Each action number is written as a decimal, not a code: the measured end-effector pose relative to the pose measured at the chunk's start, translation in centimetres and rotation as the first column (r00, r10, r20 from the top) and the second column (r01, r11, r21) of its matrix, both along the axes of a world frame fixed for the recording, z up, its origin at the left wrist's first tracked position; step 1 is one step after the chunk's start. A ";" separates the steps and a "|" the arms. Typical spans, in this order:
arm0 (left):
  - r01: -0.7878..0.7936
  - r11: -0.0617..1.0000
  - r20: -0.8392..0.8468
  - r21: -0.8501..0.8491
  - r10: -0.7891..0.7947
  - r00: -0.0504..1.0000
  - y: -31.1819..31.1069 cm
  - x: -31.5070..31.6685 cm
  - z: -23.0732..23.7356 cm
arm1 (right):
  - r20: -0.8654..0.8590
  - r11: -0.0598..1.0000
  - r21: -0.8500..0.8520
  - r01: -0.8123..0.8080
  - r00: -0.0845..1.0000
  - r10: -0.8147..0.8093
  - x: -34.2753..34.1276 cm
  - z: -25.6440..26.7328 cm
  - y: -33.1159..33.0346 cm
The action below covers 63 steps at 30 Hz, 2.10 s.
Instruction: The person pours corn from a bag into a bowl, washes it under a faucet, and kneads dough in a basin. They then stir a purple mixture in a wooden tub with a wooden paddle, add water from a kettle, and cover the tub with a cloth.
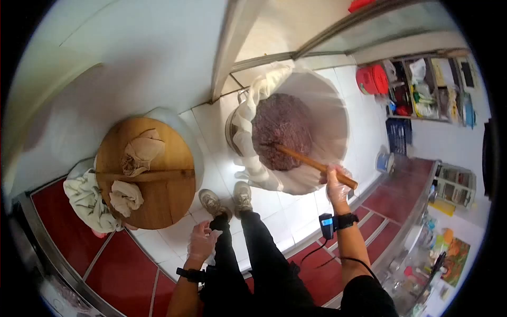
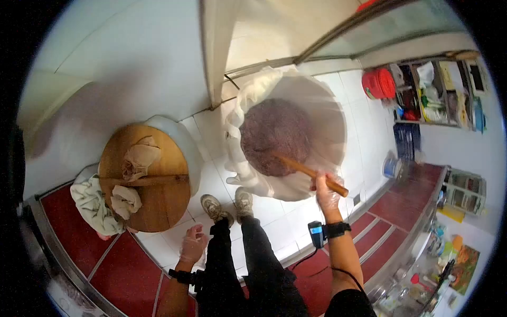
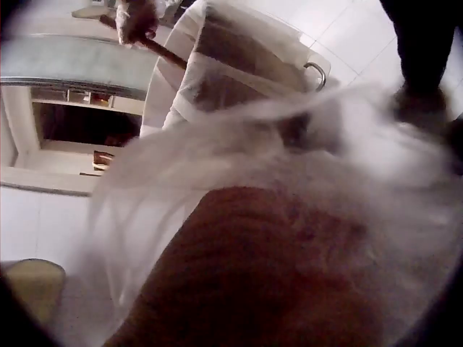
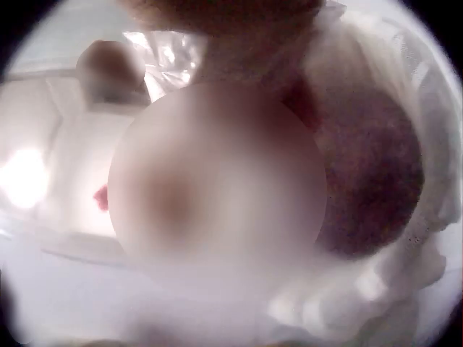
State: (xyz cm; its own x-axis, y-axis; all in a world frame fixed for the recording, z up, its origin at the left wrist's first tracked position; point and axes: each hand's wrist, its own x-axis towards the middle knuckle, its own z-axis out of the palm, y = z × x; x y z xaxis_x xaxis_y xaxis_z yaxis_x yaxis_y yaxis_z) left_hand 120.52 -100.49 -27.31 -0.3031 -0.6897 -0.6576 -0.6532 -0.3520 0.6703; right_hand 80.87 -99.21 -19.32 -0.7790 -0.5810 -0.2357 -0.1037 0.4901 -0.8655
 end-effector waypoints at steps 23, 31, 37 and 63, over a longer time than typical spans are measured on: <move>0.040 0.990 0.014 0.132 -0.042 0.999 -0.1 1.5 -0.7 | -0.497 0.942 0.304 -0.142 0.820 0.284 -1.7 0.1 5.2; 0.056 0.991 -0.026 0.120 -0.053 0.998 1.1 -0.3 -0.7 | 0.059 0.990 -0.141 -0.024 0.998 0.032 5.1 0.4 -2.7; 0.076 0.991 -0.002 0.107 -0.076 0.997 0.7 -0.5 -0.3 | 0.144 0.971 -0.230 -0.056 0.985 0.090 2.1 -0.2 -7.3; -0.068 0.976 0.052 0.205 0.058 0.997 1.9 -1.0 0.2 | -0.159 0.976 -0.089 -0.199 0.970 0.183 -6.9 1.1 -2.7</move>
State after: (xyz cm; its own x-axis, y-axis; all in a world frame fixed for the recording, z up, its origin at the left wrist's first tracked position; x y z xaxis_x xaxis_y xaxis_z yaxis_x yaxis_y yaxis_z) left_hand 119.48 -98.59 -27.09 -0.2300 -0.5544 -0.7999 -0.6535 -0.5211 0.5490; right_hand 74.01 -101.93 -18.26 -0.6727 -0.7378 -0.0561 -0.3185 0.3572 -0.8781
